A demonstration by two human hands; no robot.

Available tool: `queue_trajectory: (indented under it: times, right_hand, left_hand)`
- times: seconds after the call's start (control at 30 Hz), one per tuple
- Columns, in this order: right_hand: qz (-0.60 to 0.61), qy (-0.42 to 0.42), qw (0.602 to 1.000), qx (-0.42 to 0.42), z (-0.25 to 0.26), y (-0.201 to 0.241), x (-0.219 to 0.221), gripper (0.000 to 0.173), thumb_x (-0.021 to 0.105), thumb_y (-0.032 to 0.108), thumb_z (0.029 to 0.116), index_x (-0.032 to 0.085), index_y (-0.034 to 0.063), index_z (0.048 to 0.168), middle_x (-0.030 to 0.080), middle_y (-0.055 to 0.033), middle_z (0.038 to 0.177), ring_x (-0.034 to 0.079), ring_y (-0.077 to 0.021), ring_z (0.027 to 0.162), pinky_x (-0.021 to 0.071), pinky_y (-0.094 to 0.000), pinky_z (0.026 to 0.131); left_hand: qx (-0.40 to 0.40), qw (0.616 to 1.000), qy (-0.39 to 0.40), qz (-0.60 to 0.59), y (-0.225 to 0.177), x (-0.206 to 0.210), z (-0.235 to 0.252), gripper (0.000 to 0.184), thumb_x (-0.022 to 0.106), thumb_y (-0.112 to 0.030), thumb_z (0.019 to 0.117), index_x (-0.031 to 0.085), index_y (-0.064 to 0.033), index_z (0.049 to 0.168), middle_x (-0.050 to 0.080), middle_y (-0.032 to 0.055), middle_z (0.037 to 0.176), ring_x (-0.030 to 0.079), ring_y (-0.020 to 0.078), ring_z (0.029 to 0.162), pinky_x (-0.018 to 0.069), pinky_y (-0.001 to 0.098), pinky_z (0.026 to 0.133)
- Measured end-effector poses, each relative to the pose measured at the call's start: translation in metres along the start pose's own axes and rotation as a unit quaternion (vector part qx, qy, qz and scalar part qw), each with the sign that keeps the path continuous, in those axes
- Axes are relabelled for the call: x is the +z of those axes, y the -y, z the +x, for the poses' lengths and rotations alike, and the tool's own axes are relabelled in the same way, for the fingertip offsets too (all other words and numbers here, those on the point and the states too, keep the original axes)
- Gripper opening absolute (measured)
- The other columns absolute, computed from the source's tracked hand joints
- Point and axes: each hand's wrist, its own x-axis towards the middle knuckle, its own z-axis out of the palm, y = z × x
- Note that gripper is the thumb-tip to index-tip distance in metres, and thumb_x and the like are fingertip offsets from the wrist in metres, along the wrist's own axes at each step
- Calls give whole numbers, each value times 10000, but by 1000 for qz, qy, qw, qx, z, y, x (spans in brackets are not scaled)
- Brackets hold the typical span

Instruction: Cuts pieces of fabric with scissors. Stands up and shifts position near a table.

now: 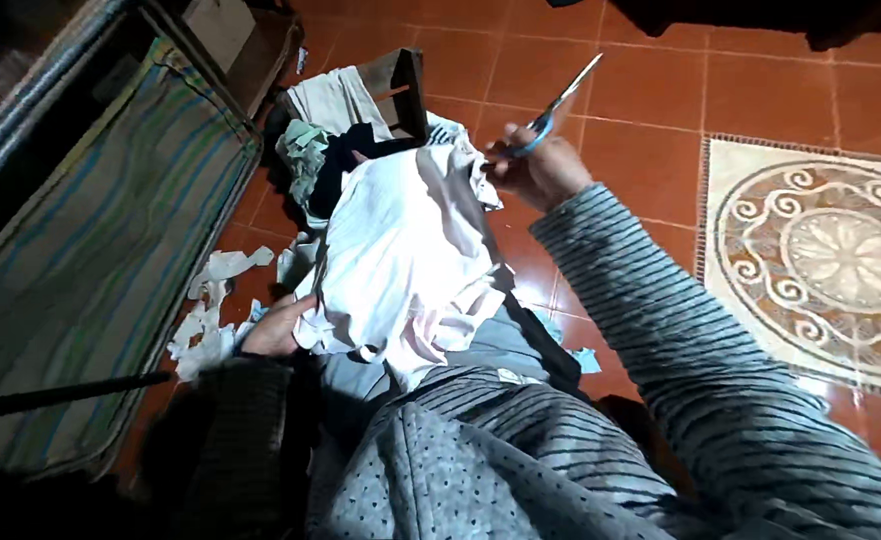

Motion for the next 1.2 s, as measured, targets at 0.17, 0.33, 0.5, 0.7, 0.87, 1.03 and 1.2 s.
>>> queue_trajectory:
  times: [0.17, 0.33, 0.5, 0.7, 0.87, 1.03, 1.2]
  right_hand:
    - [-189, -11, 980, 61, -44, -78, -57, 293, 718, 256, 933, 666, -15, 1031, 669, -55, 843, 642, -131, 739, 576, -368, 731]
    - [-174, -25, 980, 91, -89, -106, -81, 174, 693, 111, 946, 670, -29, 1047, 684, -52, 854, 654, -103, 720, 590, -314, 738]
    - [-158, 17, 987, 37, -119, -120, -89, 215, 743, 189, 866, 697, 33, 1006, 702, 30, 833, 656, -52, 732, 580, -279, 735]
    - [-321, 25, 944, 77, -157, -123, -88, 339, 838, 304, 794, 692, 19, 903, 609, -84, 972, 593, -105, 797, 528, -282, 725]
    - [-340, 67, 935, 81, -182, -111, -99, 331, 817, 344, 830, 713, 41, 915, 656, -48, 901, 607, -75, 785, 522, -271, 715]
    - [-261, 84, 954, 120, -190, -115, -112, 291, 819, 351, 821, 709, 91, 889, 652, 73, 766, 574, 21, 666, 490, -200, 633]
    - [-156, 171, 963, 140, -203, -105, -121, 331, 781, 460, 847, 664, 158, 914, 636, 123, 758, 574, 38, 656, 476, -166, 597]
  left_hand:
    - [27, 963, -148, 223, 1, 0, -6, 227, 560, -56, 1014, 588, 5, 1231, 712, 80, 1011, 703, 126, 908, 595, 314, 827]
    - [336, 751, -293, 487, 9, 11, -4, 656, 654, -191, 908, 449, 84, 1467, 473, 409, 1393, 516, 538, 1249, 435, 602, 1046]
    - [465, 718, -37, 517, 13, 106, -23, 254, 598, -218, 960, 763, -73, 1087, 728, 133, 1115, 684, 268, 1054, 547, 437, 921]
    - [470, 657, 91, 582, 28, 182, 20, 263, 622, -172, 973, 742, -116, 1200, 715, 88, 1180, 674, 294, 1118, 562, 499, 931]
    - [413, 660, 61, 624, 30, 202, 46, 226, 685, -180, 952, 771, -105, 1147, 728, 127, 1041, 697, 347, 971, 577, 529, 824]
    - [440, 673, 69, 590, 42, 206, 41, 197, 649, -198, 976, 792, -128, 1092, 712, 95, 914, 712, 277, 826, 605, 459, 715]
    - [454, 671, 78, 580, 58, 208, 37, 213, 632, -184, 973, 794, -154, 1109, 722, 87, 942, 716, 257, 819, 608, 423, 698]
